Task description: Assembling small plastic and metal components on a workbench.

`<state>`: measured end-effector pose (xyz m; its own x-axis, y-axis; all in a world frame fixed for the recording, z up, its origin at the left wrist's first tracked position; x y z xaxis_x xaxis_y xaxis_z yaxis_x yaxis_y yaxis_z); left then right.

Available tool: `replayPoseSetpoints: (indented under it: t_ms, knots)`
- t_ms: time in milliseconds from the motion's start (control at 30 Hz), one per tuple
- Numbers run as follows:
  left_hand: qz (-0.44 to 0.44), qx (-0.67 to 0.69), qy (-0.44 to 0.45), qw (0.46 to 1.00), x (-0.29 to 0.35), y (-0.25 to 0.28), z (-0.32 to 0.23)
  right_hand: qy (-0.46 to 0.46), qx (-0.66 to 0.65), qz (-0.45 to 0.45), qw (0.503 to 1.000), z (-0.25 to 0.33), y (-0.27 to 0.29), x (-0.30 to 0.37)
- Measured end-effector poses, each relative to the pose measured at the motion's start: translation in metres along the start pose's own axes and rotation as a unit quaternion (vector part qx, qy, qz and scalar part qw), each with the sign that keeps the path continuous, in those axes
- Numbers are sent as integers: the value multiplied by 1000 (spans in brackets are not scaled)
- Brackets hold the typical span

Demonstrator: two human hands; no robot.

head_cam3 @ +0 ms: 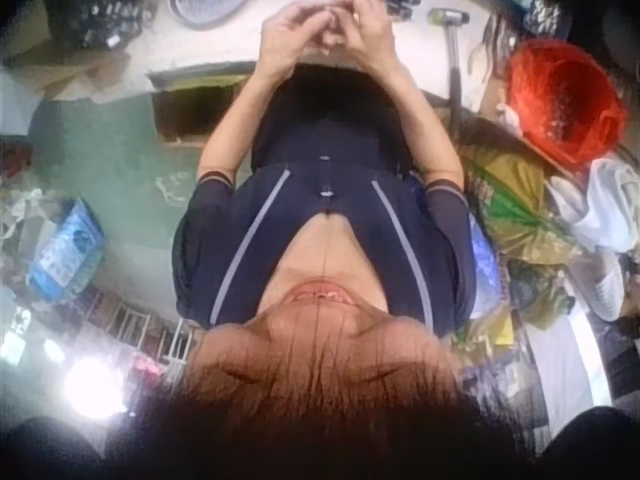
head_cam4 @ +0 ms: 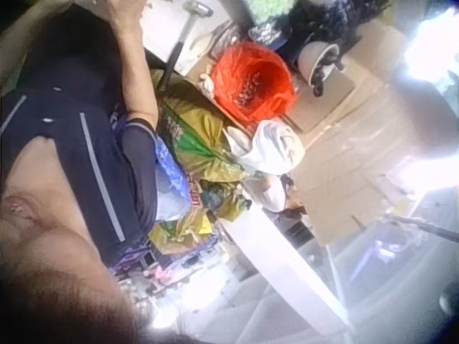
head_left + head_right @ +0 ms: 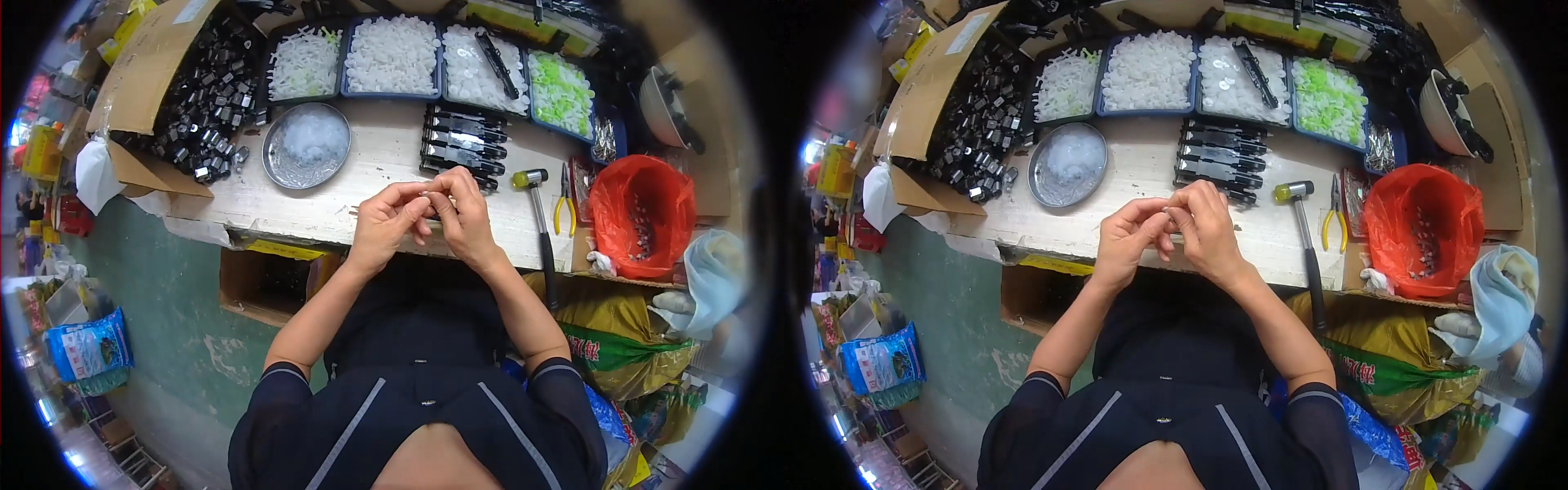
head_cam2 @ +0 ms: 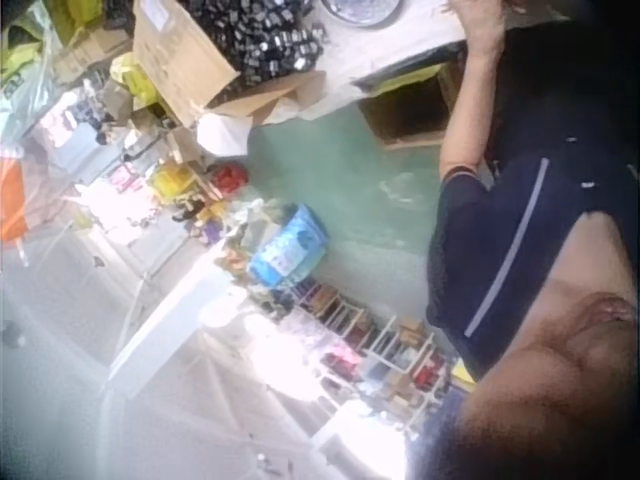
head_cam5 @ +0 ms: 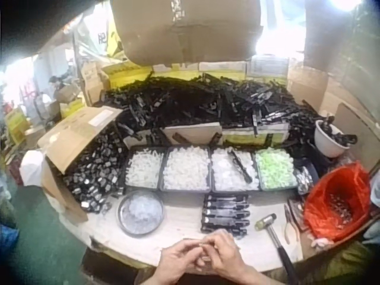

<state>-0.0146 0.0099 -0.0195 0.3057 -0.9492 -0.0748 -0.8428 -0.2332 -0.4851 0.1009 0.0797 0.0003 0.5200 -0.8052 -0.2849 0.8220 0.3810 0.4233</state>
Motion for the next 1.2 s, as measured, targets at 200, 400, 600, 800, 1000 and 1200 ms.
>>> replayPoseSetpoints:
  t_ms: [200, 400, 600, 800, 1000, 1200]
  knots:
    - [-35, -135, -36, 990, -4, 25, -10, 22, 134, 41, 990, -8, -4, 6]
    - [76, -364, -155, 915, 3, 18, -14, 24, 161, 37, 986, -7, -9, 7]
    - [83, -417, -178, 887, 1, 17, -14, 34, 164, 29, 985, -8, -10, 7]
    - [83, -424, -143, 890, -3, 24, -15, 56, 226, 23, 972, -14, -18, 11]
    - [100, -435, -125, 886, -6, 29, -6, 77, 297, 29, 951, -15, -24, 14]
    - [140, -491, -92, 855, -23, 31, -5, 65, 252, 65, 963, -17, -10, 7]
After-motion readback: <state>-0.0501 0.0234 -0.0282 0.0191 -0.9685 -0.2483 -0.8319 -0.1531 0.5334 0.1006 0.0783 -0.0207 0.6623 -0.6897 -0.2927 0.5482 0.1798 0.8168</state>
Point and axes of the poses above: each hand's wrist, its own x-axis away from the middle knuckle, its own y-axis out of the back of the hand, z = x × y, the point moved 3 cm from there along -x, towards the middle knuckle, and after that the axes turned 12 degrees about -y, right-handed, at the moved point
